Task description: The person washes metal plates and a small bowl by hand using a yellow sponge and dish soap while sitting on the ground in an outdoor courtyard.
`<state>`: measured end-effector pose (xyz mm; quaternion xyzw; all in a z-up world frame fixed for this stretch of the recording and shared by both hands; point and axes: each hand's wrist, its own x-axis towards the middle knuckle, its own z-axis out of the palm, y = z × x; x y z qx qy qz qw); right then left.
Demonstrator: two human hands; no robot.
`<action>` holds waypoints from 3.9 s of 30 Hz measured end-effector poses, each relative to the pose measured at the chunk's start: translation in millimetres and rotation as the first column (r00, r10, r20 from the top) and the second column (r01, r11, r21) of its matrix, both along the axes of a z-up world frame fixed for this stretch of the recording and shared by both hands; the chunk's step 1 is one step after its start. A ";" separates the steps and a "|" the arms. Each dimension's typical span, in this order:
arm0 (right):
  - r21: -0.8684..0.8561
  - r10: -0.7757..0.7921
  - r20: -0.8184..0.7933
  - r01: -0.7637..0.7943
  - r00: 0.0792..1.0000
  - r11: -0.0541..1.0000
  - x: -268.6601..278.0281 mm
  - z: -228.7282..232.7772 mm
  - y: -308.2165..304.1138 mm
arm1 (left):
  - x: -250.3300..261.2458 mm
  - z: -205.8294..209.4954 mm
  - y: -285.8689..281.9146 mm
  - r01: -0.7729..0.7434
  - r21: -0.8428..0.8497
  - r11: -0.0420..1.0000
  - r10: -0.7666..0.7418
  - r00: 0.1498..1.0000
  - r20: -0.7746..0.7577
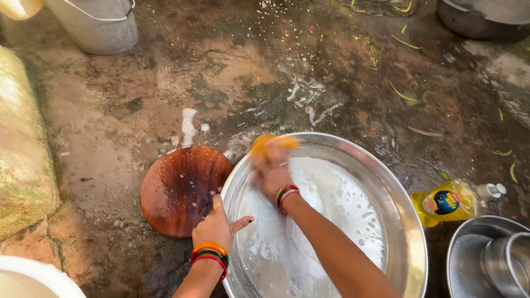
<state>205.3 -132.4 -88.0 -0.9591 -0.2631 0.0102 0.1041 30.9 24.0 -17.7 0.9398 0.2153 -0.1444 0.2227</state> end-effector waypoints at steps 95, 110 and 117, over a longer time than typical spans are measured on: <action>0.275 -0.115 0.072 0.091 0.991 0.957 -63.9 32.1 -25.3 | 5.3 9.3 9.5 -0.132 -0.088 0.987 0.142 0.983 0.120; -0.055 -0.036 -0.041 0.034 0.999 0.998 -72.1 22.0 -2.0 | -55.7 16.2 -34.0 -0.373 -0.233 0.898 0.369 0.927 -0.059; 0.203 0.910 0.005 -0.892 0.415 0.405 -168.6 40.2 -65.6 | -0.2 23.3 3.7 -0.082 -0.094 0.992 0.095 0.984 0.152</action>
